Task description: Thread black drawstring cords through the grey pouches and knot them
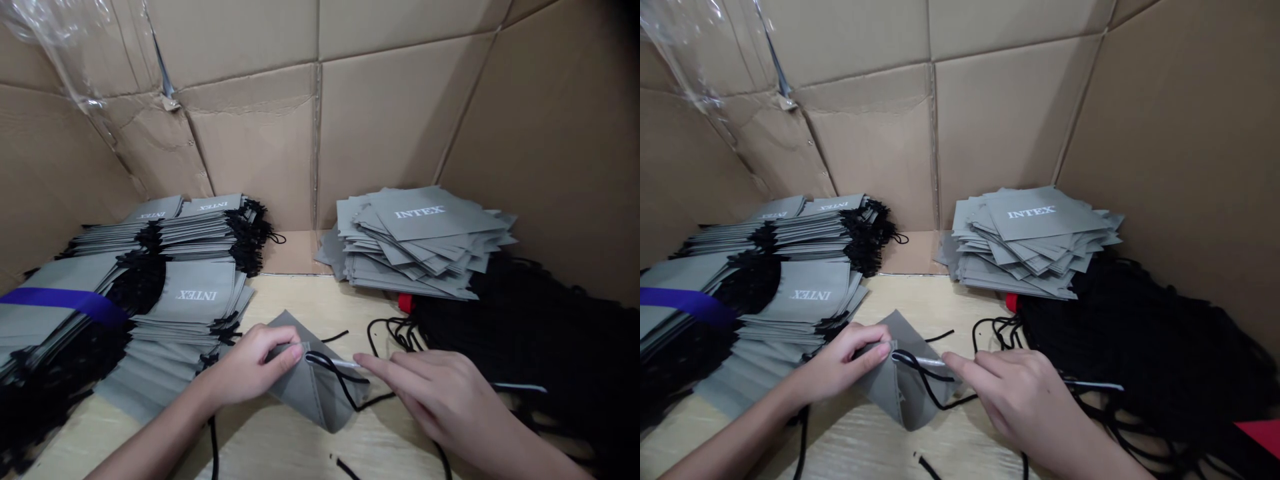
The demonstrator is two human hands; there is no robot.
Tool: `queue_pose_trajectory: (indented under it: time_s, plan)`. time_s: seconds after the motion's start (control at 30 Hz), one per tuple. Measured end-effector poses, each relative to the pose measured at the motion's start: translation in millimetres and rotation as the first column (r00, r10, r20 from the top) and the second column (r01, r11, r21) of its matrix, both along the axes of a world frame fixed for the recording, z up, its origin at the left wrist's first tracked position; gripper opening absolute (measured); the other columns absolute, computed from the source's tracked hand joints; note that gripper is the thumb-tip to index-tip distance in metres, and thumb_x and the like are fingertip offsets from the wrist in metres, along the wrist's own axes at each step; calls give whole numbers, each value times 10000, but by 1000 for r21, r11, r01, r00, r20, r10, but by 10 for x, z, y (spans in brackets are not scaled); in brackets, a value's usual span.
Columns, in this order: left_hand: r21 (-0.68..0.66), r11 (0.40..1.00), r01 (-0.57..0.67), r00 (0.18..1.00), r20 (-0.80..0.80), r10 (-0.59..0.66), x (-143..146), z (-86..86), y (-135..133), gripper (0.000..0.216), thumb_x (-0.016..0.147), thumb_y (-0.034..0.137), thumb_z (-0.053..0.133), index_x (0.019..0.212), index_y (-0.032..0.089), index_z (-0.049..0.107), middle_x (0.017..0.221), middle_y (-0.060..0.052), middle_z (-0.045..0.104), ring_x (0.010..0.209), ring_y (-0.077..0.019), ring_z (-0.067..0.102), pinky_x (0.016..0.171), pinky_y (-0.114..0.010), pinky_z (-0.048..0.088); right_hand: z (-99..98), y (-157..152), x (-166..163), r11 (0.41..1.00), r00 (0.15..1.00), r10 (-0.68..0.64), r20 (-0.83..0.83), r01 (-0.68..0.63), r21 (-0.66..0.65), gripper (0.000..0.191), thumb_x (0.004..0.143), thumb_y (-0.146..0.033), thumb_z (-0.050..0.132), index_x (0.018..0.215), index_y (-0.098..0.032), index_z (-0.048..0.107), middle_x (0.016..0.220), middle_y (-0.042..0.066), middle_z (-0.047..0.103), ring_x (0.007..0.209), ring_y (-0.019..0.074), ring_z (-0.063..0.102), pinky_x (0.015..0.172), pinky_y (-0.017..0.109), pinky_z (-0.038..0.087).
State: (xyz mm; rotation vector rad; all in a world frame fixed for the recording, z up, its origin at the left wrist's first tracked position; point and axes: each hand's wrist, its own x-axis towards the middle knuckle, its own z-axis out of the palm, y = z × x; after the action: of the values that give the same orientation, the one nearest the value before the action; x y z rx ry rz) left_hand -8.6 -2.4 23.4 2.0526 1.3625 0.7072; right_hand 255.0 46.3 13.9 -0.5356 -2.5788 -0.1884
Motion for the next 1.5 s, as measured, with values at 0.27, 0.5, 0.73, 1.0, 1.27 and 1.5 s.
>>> queue_pose_trajectory:
  time_s: [0.27,0.5,0.73,1.0,1.27,1.5]
  plan:
    - [33,999,-3,999,-36,5,3,-26,-18,327,919,373,340,656,186,392,585,61,335,550,-91,342,524,-215,266,61,-39,-19,999,1000,21,-20,-20,50,461,751,9,341,1087,-189,588,558,-30,561,461,104,502,459,225,344]
    - [160,987,-16,987,-155,41,46,-63,-42,290,929,335,305,672,205,328,577,57,331,523,-101,354,522,-238,259,56,-42,-18,1000,1000,14,-15,-14,0,433,785,-11,356,1098,-203,583,563,-33,567,458,102,508,455,226,335]
    - [237,971,-34,959,-267,99,69,-75,-87,260,934,301,260,688,220,247,558,56,306,486,-120,338,513,-269,219,27,-53,-3,986,999,14,-29,-19,-163,439,815,-29,367,1155,-243,543,660,-38,622,534,98,568,499,225,356]
    - [94,993,-67,973,-214,85,100,-35,-69,319,945,373,246,672,212,282,579,51,349,528,-117,373,527,-254,244,27,-19,72,974,996,80,37,-86,209,380,896,-47,343,1253,-93,464,647,-6,605,520,115,510,480,259,341]
    - [35,999,-33,982,-183,38,135,-11,-107,346,947,394,238,658,207,279,583,56,344,535,-111,365,530,-242,261,110,-85,62,916,993,90,81,-114,384,337,912,-50,333,1197,-64,511,760,36,669,558,117,526,514,270,374]
    - [150,988,-34,990,-130,54,93,37,-107,134,926,338,339,962,237,419,723,41,531,633,-131,501,603,-236,355,10,-27,5,987,996,60,-62,-50,153,302,926,-86,320,1119,-131,548,663,-1,649,544,110,574,499,235,405]
